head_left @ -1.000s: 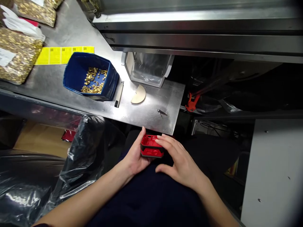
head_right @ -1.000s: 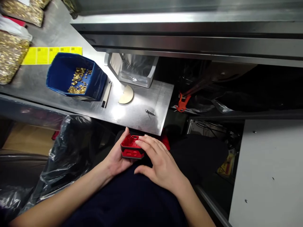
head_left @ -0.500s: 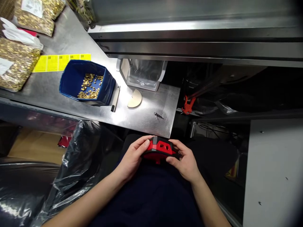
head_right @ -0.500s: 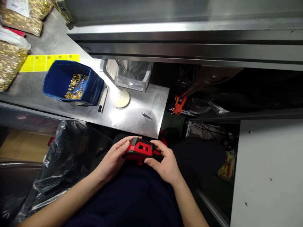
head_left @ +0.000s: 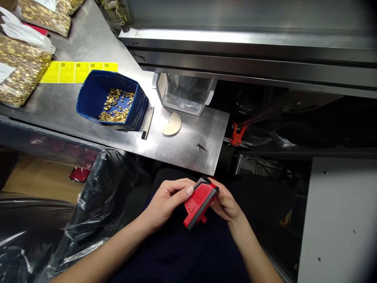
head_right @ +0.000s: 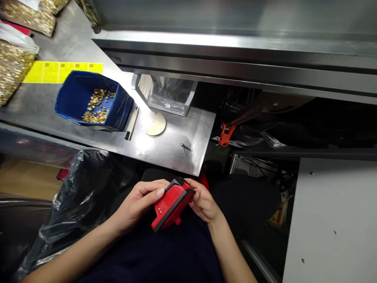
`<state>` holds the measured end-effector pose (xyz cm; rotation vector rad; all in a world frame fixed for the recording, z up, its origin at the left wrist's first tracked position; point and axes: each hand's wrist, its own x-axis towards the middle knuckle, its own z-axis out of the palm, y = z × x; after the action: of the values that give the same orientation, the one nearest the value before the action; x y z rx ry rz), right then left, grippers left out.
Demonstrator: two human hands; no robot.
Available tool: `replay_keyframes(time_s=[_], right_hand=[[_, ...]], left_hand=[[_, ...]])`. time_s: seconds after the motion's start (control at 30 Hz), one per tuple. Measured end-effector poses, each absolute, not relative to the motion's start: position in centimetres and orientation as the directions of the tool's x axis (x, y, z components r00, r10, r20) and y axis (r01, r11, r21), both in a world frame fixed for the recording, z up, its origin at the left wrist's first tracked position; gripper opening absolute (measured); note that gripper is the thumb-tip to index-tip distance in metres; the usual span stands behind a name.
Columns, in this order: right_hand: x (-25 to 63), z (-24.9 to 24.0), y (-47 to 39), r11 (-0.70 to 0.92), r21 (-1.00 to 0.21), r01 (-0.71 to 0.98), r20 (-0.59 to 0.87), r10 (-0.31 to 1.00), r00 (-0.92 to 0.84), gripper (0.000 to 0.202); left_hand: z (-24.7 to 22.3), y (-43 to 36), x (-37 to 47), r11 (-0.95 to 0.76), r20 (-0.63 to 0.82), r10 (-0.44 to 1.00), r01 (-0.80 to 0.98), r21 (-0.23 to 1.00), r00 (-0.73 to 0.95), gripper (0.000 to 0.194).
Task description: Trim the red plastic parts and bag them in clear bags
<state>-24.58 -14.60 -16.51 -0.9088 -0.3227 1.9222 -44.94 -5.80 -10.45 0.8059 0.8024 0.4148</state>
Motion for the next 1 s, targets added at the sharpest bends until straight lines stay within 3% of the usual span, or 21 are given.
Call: replay_keyframes(time_s=[0.17, 0.33, 0.4, 0.47, 0.53, 0.63, 0.7, 0.77, 0.87, 1.0], right_hand=[[-24.6, -15.9, -13.3, -0.605, -0.581, -0.544, -0.591, 0.774, -0.229, 0.047], [-25.8, -14.1, -11.9, -0.688, -0.649, -0.324, -0.652, 0.723, -0.230, 0.036], [-26.1, -12.8, -11.4, -0.689, -0.714, -0.125, -0.656, 0.720, -0.226, 0.037], [-26.3, -11.5, -10.5, -0.629, -0.752, 0.196, -0.659, 0.731, -0.177, 0.037], [-26.8, -10.5, -8.6, -0.509, -0.709, 0.488, -0.613, 0.787, -0.069, 0.032], [-28.8, -10.8, -3.5, -0.343, -0.610, 0.714, -0.419, 0.905, 0.076, 0.026], [-30.8, -12.0, 1.0, -0.315, -0.514, 0.798, -0.332, 0.931, 0.153, 0.031], [-32.9, -13.6, 5.3, -0.388, -0.423, 0.819, -0.348, 0.904, 0.248, 0.047], [-35.1, -15.5, 9.1, -0.459, -0.390, 0.798, -0.386, 0.869, 0.311, 0.060], [-35.1, -16.5, 8.1, -0.385, -0.452, 0.804, -0.397, 0.895, 0.205, 0.039]], left_hand=[[-13.0, -6.1, -44.9, 0.797, -0.668, 0.565, -0.109, 0.594, 0.484, 0.032], [-14.7, -6.7, -45.3, 0.938, -0.660, 0.333, -0.307, 0.161, 0.673, 0.052], [-15.2, -7.1, -46.1, 0.936, -0.583, 0.320, -0.344, 0.073, 0.747, 0.055], [-15.6, -7.4, -47.1, 0.913, -0.508, 0.373, -0.404, 0.053, 0.776, 0.054], [-15.7, -7.8, -48.1, 0.890, -0.481, 0.428, -0.450, 0.076, 0.765, 0.055], [-15.4, -8.4, -49.2, 0.871, -0.511, 0.476, -0.463, 0.163, 0.715, 0.060], [-15.0, -8.8, -49.7, 0.868, -0.539, 0.488, -0.446, 0.218, 0.687, 0.062], [-14.5, -9.0, -50.1, 0.871, -0.553, 0.485, -0.428, 0.240, 0.677, 0.058], [-13.8, -9.1, -50.6, 0.867, -0.560, 0.486, -0.450, 0.214, 0.671, 0.046], [-13.4, -9.3, -50.6, 0.851, -0.606, 0.489, -0.496, 0.174, 0.627, 0.038]])
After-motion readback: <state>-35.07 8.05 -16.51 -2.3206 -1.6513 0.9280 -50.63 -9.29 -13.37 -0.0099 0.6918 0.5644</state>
